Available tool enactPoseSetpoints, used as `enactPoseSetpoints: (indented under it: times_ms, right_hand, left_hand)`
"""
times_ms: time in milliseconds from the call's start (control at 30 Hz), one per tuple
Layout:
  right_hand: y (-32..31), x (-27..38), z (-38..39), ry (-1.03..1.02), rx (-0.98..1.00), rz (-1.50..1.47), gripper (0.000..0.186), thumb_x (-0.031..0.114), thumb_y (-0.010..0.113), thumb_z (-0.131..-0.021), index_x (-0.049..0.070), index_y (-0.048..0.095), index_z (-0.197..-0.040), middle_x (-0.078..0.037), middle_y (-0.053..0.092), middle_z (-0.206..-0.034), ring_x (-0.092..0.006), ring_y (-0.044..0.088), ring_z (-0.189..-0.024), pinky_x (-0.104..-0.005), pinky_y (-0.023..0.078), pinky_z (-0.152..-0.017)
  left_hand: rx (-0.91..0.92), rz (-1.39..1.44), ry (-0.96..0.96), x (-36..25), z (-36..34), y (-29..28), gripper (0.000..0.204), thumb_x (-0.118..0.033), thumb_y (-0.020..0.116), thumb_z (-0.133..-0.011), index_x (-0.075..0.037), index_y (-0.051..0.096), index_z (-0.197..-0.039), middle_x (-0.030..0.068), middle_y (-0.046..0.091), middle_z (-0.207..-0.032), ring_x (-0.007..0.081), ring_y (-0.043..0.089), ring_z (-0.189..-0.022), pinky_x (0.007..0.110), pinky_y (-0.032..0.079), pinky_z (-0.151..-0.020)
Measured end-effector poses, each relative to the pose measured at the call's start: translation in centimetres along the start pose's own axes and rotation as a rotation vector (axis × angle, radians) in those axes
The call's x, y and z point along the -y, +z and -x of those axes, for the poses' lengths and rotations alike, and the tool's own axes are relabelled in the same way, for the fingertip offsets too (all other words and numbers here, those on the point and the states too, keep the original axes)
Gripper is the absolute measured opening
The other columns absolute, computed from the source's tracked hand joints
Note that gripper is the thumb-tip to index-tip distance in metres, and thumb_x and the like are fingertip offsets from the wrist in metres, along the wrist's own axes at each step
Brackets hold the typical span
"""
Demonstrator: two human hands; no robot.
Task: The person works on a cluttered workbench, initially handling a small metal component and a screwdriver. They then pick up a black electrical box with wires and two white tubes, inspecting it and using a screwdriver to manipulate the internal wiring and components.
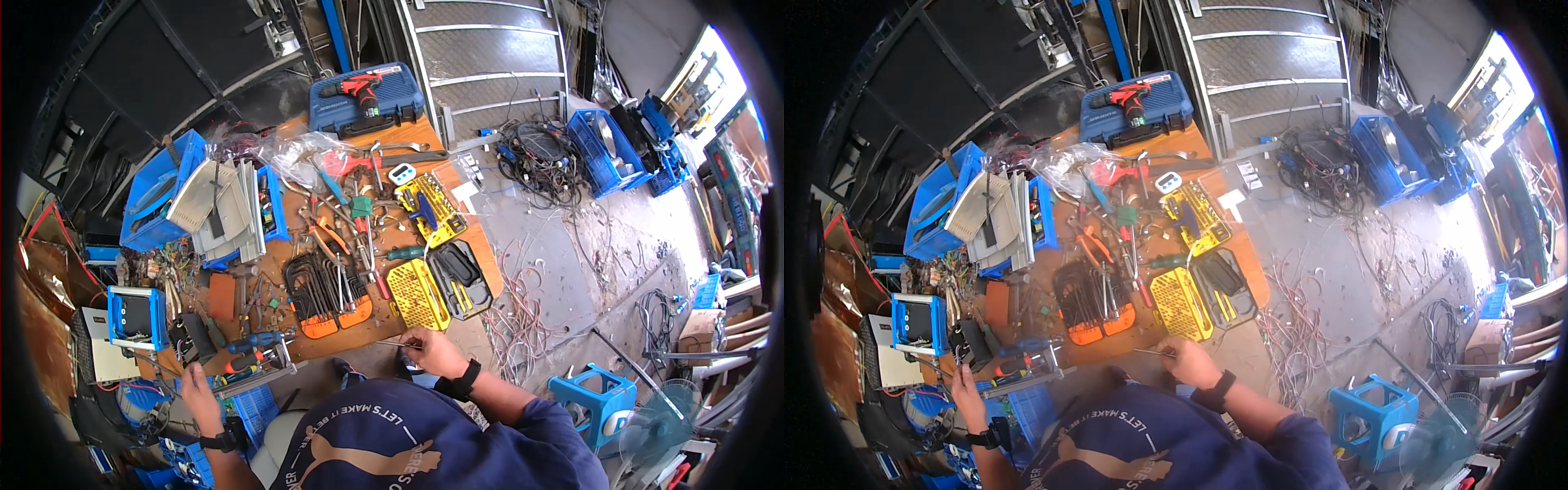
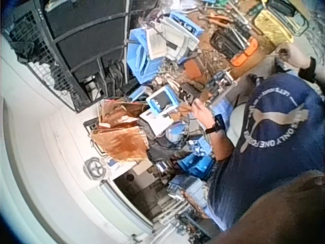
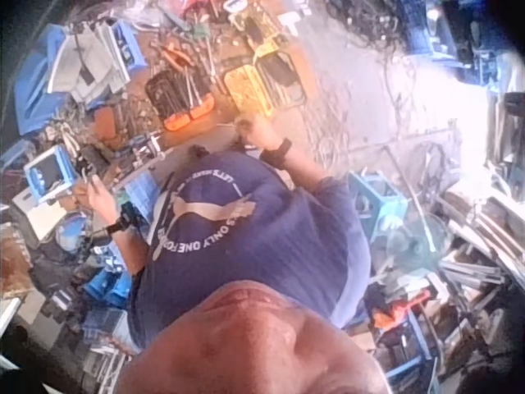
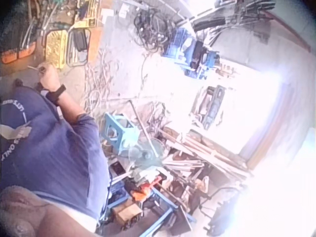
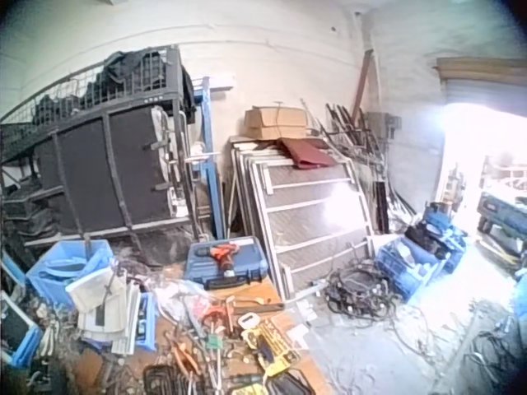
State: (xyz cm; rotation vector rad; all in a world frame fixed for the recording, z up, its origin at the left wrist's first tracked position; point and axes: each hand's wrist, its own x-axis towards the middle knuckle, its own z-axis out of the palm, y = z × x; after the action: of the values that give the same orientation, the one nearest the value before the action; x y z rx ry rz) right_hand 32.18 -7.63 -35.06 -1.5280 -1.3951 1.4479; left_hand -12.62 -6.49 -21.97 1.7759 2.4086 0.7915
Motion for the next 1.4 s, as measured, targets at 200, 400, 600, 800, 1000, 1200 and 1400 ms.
enactPoseSetpoints:
  times_ms: [200,400,600,800,1000,1200,1400]
  right_hand:
    - [0.4,-1.4,0.0,-0.068,-0.038,0.016,0.021,0.006,0.065,-0.076,0.0,0.065,-0.096,-0.016,0.068,-0.094,-0.0311,0.066,-0.088,-0.0367,0.052,-0.078]
    - [0.0,-0.7,0.0,-0.07,-0.036,0.013,0.02,0.005,0.064,-0.076,0.001,0.065,-0.096,-0.017,0.068,-0.093,-0.0317,0.066,-0.088,-0.037,0.052,-0.078]
    - [0.1,-0.9,-0.3,-0.08,-0.04,0.034,0.021,0.005,0.064,-0.075,0.0,0.065,-0.096,-0.017,0.068,-0.093,-0.0322,0.066,-0.089,-0.0373,0.052,-0.078]
    - [0.1,-1.0,-0.1,-0.056,-0.021,0.013,0.023,0.007,0.066,-0.075,0.001,0.065,-0.096,-0.017,0.068,-0.094,-0.0323,0.066,-0.089,-0.0381,0.051,-0.08]
    - [0.5,-1.0,-0.3,-0.075,-0.023,0.034,0.022,0.007,0.066,-0.075,0.001,0.066,-0.096,-0.017,0.068,-0.097,-0.0326,0.065,-0.092,-0.0385,0.051,-0.081]
    - [-0.1,-0.6,-0.3,-0.067,-0.016,0.034,0.024,0.005,0.065,-0.074,0.001,0.066,-0.098,-0.017,0.068,-0.098,-0.0328,0.065,-0.092,-0.0386,0.051,-0.082]
    - [-0.2,-0.8,-0.5,-0.045,-0.007,0.021,0.024,0.005,0.065,-0.075,0.0,0.066,-0.098,-0.019,0.068,-0.095,-0.033,0.066,-0.091,-0.0381,0.051,-0.081]
  left_hand:
    - [0.009,0.006,0.016,0.3,-0.1,0.3,0.042,-0.03,0.047,-0.099,0.009,0.058,-0.109,0.0233,0.063,-0.095,0.0331,0.059,-0.086,0.038,0.045,-0.08]
    - [0.034,0.003,-0.003,0.4,-0.3,0.4,0.043,-0.031,0.047,-0.099,0.009,0.058,-0.105,0.0209,0.063,-0.089,0.0315,0.059,-0.083,0.038,0.045,-0.077]
    - [0.021,0.009,0.029,0.8,-0.2,0.5,0.042,-0.031,0.046,-0.1,0.009,0.059,-0.101,0.0199,0.063,-0.087,0.0299,0.06,-0.08,0.038,0.044,-0.075]
    - [0.005,-0.027,0.052,0.5,-0.2,0.4,0.042,-0.031,0.046,-0.1,0.009,0.06,-0.098,0.0197,0.065,-0.084,0.0295,0.061,-0.078,0.038,0.045,-0.073]
    - [-0.046,0.002,0.066,1.0,0.0,0.4,0.041,-0.03,0.047,-0.1,0.009,0.059,-0.093,0.0177,0.062,-0.079,0.0263,0.055,-0.071,0.037,0.043,-0.069]
    - [-0.027,0.055,0.036,0.7,-0.1,1.0,0.039,-0.028,0.048,-0.099,0.008,0.058,-0.089,0.0175,0.059,-0.075,0.0262,0.051,-0.068,0.038,0.042,-0.067]
    - [-0.02,0.059,0.017,-0.4,0.0,1.0,0.035,-0.024,0.049,-0.098,0.008,0.058,-0.086,0.022,0.058,-0.077,0.0358,0.052,-0.072,0.042,0.041,-0.068]
